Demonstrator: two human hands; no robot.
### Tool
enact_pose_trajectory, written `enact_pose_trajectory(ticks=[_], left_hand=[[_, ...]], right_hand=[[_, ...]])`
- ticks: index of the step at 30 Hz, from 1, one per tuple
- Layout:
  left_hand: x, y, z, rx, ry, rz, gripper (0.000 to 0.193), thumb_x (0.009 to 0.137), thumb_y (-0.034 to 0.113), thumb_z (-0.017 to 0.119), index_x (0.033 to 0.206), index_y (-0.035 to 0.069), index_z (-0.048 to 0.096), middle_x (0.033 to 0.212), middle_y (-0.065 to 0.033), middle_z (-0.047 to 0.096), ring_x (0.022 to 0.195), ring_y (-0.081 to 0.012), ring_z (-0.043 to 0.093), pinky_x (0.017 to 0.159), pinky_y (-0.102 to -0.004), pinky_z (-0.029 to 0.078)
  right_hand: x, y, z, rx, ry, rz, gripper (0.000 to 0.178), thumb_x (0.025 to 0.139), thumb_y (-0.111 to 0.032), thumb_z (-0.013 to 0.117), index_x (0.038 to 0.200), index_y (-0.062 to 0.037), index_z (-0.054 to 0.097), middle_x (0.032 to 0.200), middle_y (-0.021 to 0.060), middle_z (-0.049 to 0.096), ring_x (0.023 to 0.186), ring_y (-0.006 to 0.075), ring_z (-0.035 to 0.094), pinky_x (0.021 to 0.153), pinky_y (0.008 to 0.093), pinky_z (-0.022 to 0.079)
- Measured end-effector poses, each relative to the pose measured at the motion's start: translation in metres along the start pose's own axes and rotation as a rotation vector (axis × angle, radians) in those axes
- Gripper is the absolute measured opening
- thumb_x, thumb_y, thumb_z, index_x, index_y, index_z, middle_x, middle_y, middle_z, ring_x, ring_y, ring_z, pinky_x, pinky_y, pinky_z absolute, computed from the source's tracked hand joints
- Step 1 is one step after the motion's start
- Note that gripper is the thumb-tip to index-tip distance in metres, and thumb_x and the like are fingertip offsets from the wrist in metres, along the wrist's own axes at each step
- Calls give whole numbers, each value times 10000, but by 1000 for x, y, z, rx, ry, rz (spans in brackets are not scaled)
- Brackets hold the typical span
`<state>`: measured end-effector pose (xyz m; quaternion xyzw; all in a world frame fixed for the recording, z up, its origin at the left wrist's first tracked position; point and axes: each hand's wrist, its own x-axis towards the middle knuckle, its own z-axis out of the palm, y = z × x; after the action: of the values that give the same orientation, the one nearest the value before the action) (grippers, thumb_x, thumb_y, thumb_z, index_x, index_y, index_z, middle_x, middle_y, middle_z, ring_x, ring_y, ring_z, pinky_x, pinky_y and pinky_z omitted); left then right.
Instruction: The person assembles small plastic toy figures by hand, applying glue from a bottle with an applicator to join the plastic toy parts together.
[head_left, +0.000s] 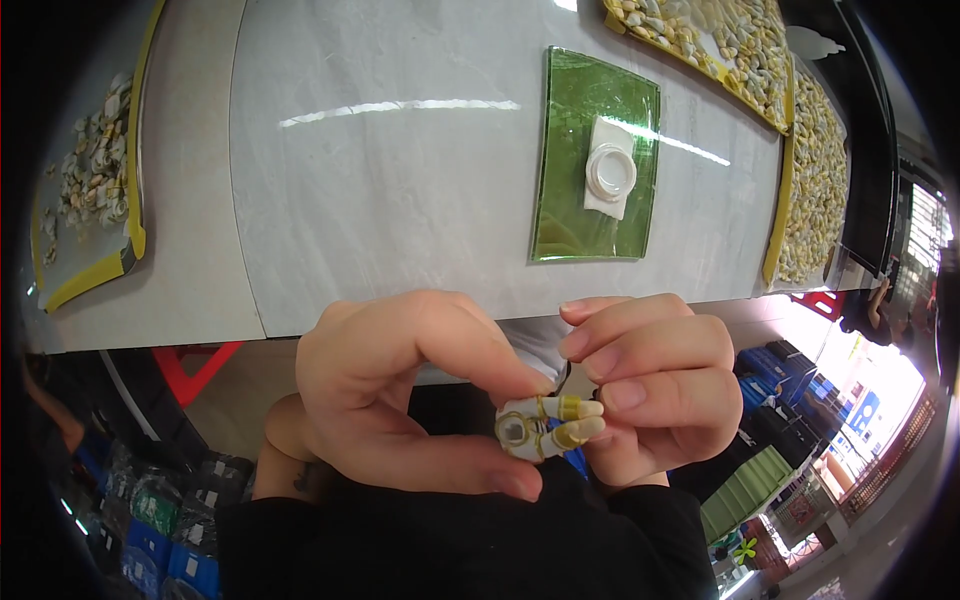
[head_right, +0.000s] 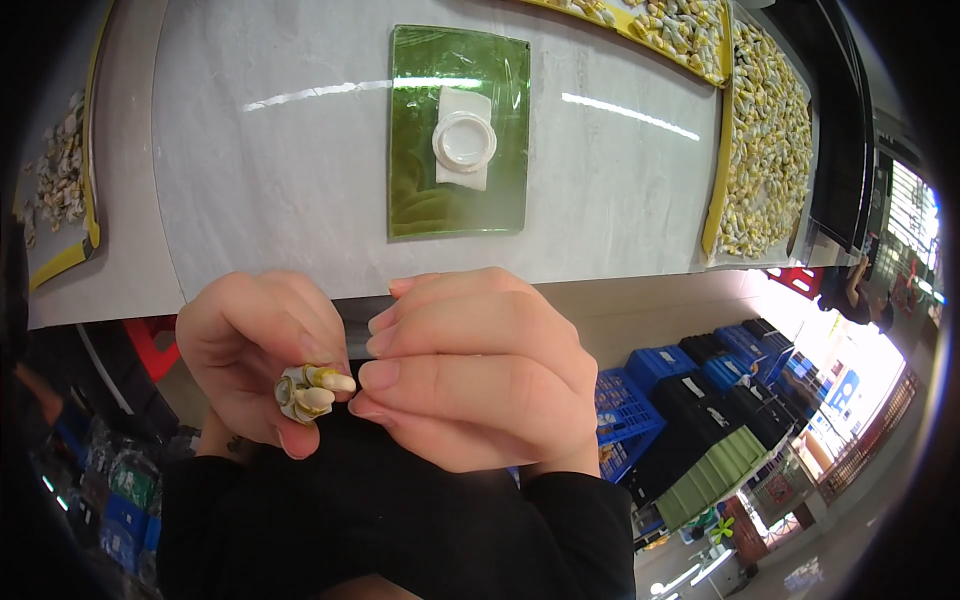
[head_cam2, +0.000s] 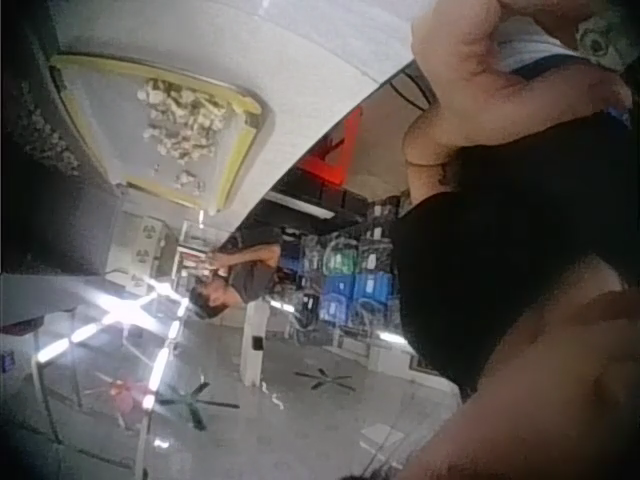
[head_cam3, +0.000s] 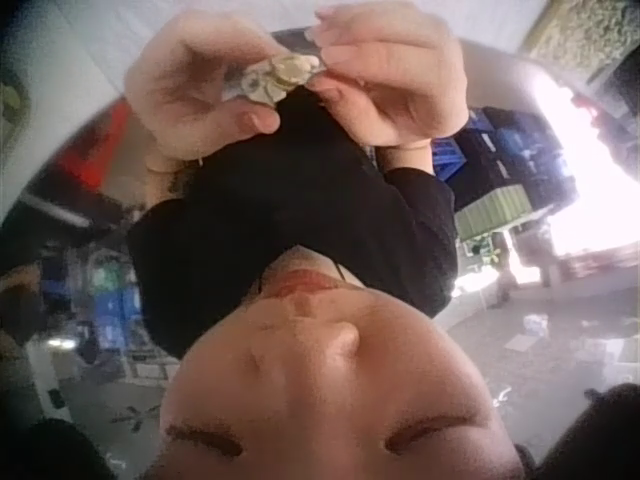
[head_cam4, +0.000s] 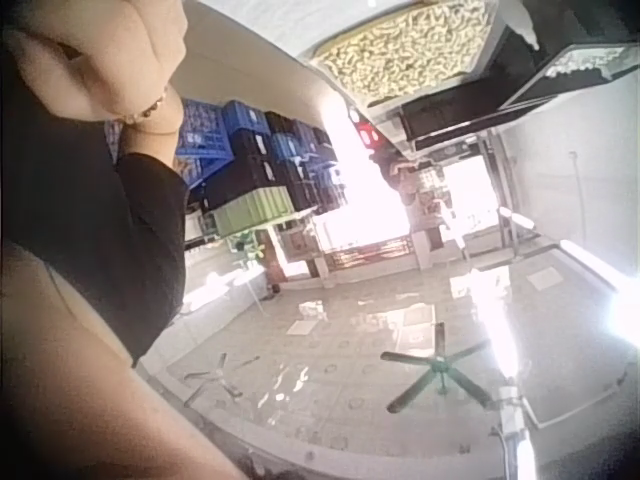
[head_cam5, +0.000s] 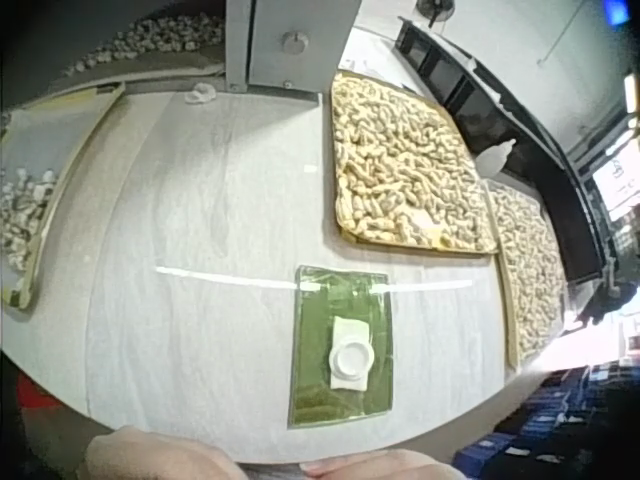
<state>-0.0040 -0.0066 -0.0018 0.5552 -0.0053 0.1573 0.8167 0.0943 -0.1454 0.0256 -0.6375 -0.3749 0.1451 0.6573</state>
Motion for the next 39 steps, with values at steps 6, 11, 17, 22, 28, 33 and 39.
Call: enact_pose_trajectory(ticks=[6,11,17,22,28,33,39], left_hand=[[-1,1,-1,-71,17,-55,442,654,258,784,861,-12,502,735,-96,614,646,-145,553,546,-219,457],[-3,-1,1,-495,-16,-208,310,770,65,673,1014,-72,540,956,-141,609,905,-155,587,796,-258,445],[-1,1,0,-655,-168,-418,307,910,159,478,1109,-75,493,1068,-142,564,1014,-174,531,888,-280,396],[-3,2,-1,-639,-212,-483,308,934,173,428,1120,-63,496,1067,-101,549,996,-145,511,871,-259,387],[-2,0,6,-670,-149,-353,306,940,177,412,1121,-55,498,1065,-93,537,1016,-150,492,883,-283,375],[-1,-3,0,-544,-201,-277,308,940,184,410,1120,-49,501,1074,-106,538,1013,-174,501,881,-298,377],[-7,22,-32,-52,-97,-105,301,914,196,466,1071,-52,531,1009,-121,570,939,-189,536,822,-315,412]], right_hand=[[-2,2,2,27,36,4,276,597,-33,768,820,-62,608,821,89,604,739,221,604,696,352,520],[2,13,3,55,71,-53,315,612,-110,772,881,-45,622,877,113,595,780,251,586,692,349,500],[10,21,2,-163,-171,-277,398,696,-260,709,923,15,533,908,181,535,793,308,564,665,350,495],[8,17,0,-113,-186,-266,336,709,-201,695,911,7,524,919,191,531,780,303,570,661,358,502],[6,15,7,-78,-108,-220,248,667,-102,697,874,-27,583,928,159,548,754,266,577,628,331,498],[6,17,19,-37,23,-246,248,598,2,709,834,-50,654,927,130,564,731,232,583,593,281,487],[13,11,9,-154,-124,-161,300,600,-116,776,866,-73,644,977,154,583,845,284,589,684,337,498]])
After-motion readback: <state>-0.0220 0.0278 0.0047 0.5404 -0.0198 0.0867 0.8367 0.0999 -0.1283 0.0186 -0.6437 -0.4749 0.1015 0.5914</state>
